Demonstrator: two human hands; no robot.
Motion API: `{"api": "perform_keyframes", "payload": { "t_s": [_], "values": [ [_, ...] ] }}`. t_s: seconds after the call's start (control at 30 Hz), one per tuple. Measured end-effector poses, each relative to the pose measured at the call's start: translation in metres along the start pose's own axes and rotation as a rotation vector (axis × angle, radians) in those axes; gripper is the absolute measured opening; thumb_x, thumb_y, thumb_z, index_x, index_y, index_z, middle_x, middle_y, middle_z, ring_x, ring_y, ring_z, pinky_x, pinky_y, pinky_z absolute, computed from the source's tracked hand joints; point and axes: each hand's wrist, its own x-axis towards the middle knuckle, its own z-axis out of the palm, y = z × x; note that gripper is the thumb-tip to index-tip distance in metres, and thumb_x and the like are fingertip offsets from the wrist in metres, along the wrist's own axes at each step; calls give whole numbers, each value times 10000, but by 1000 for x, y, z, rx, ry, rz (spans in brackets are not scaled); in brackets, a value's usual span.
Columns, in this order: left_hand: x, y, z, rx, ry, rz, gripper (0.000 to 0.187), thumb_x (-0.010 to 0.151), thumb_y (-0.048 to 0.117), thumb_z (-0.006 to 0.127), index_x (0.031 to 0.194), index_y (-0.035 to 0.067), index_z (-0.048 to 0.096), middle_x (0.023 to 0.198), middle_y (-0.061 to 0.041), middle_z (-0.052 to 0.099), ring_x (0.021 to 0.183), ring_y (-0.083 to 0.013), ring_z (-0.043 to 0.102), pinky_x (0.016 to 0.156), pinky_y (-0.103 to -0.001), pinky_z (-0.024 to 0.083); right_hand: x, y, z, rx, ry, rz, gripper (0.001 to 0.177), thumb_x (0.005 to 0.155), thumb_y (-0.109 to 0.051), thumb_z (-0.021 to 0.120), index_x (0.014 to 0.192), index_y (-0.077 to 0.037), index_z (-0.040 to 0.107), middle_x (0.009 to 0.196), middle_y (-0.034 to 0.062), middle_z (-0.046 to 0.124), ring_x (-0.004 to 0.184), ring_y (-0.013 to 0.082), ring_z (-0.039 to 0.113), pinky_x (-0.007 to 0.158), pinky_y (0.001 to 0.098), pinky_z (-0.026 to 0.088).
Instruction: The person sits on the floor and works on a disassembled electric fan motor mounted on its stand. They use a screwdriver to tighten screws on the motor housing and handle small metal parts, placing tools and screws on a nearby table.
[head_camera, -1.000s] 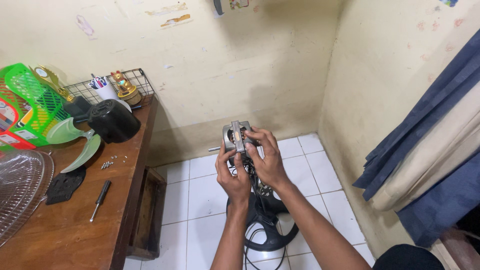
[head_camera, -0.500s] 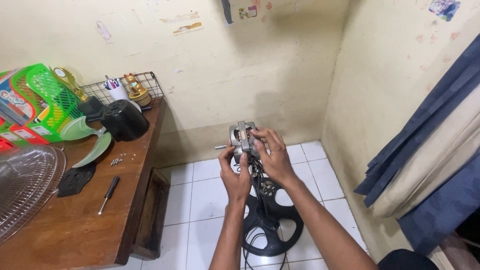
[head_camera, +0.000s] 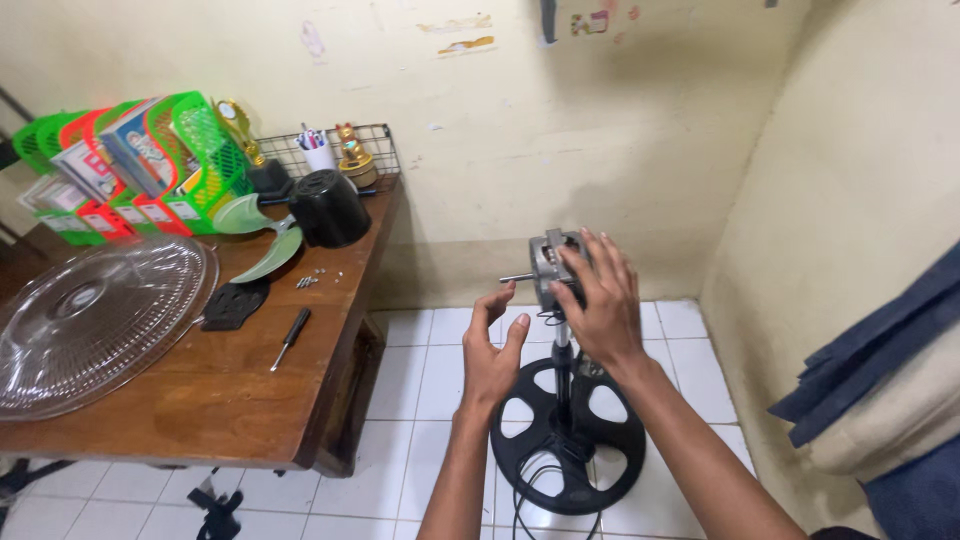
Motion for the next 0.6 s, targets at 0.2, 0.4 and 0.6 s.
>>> {"api": "perform_keyframes", "payload": {
  "t_s": [0.2,0.4,0.6],
  "values": [
    [-19,3,-75,99,179,-29,286,950,176,674,1190,22,644,1297,-148,718,1230,-288,671,1089,-428,502,-28,-57,1,113,147,-76,242,896,-139,777,1126,-89,719,1373,115,640,1386,347,501,1146,469,429],
    [-34,-8,-158,316,348,-92,293,952,177,678,1201,24,663,1243,-136,732,1198,-270,673,1056,-408,504,-37,-120,47,492,-48,-83,202,881,-127,759,1071,-68,720,1193,103,732,1251,320,615,1055,430,499],
    [-37,-45,-236,424,529,-144,250,955,179,687,1143,13,683,1094,-135,737,1069,-269,702,960,-387,538,-34,-168,124,761,-300,82,211,921,-162,732,1095,-43,726,1116,114,764,1066,269,729,934,381,568]
  ]
}}
